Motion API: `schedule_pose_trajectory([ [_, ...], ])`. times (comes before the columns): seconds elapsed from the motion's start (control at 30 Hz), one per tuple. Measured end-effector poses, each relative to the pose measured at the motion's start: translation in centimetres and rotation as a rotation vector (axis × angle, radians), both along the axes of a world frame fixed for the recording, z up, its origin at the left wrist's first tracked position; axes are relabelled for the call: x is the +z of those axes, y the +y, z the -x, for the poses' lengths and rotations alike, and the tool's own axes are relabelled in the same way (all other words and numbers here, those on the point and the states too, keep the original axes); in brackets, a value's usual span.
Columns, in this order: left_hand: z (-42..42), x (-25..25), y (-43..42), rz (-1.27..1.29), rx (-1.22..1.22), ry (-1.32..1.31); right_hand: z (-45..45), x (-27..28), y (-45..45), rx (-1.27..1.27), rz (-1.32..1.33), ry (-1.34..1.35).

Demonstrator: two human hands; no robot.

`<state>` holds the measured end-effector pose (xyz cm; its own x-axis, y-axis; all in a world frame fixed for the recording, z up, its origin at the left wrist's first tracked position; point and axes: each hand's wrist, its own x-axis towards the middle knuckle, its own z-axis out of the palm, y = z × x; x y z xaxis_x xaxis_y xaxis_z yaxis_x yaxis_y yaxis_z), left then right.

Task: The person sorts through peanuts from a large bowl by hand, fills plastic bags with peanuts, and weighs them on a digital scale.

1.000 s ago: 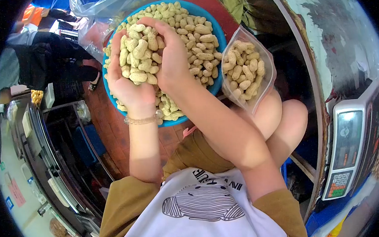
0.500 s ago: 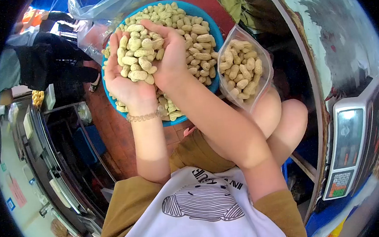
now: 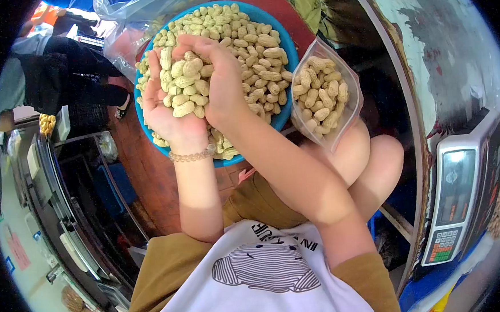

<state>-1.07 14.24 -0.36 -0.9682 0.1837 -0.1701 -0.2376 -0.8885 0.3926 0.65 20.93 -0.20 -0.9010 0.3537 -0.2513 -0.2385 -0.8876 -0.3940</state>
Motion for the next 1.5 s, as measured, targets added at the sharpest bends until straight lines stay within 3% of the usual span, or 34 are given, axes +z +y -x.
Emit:
schedule_pose_trajectory([
  [0.2, 0.5, 0.3, 0.1, 0.017, 0.013, -0.008, -0.1, 0.0, -0.4, 0.008, -0.272, 0.057],
  [0.53, 0.5, -0.9, -0.3, -0.079, -0.006, 0.028, -0.1, -0.1, -0.6, -0.079, -0.286, 0.004],
  [0.63, 0.5, -1.6, -0.9, -0.278, -0.180, 0.191, 0.0, -0.3, -0.6, -0.111, -0.246, 0.001],
  [0.73, 0.5, -0.6, 0.1, -0.091, 0.049, -0.041, 0.1, -0.4, -0.6, -0.130, -0.186, -0.007],
  [1.13, -0.4, 0.1, 0.0, -0.017, -0.013, 0.064, -0.4, 1.1, -0.5, -0.045, 0.034, -0.007],
  [1.23, -1.1, 1.2, 0.7, 0.189, 0.037, 0.068, -0.6, 1.2, -0.4, -0.045, 0.041, 0.019],
  [1.4, -2.0, 1.4, 0.9, 0.188, 0.020, 0.073, -1.0, 1.3, -0.2, -0.064, 0.009, 0.035],
  [1.5, -3.0, 2.0, 1.2, 0.190, -0.009, 0.044, -1.0, 1.3, -0.1, -0.062, 0.122, -0.015],
])
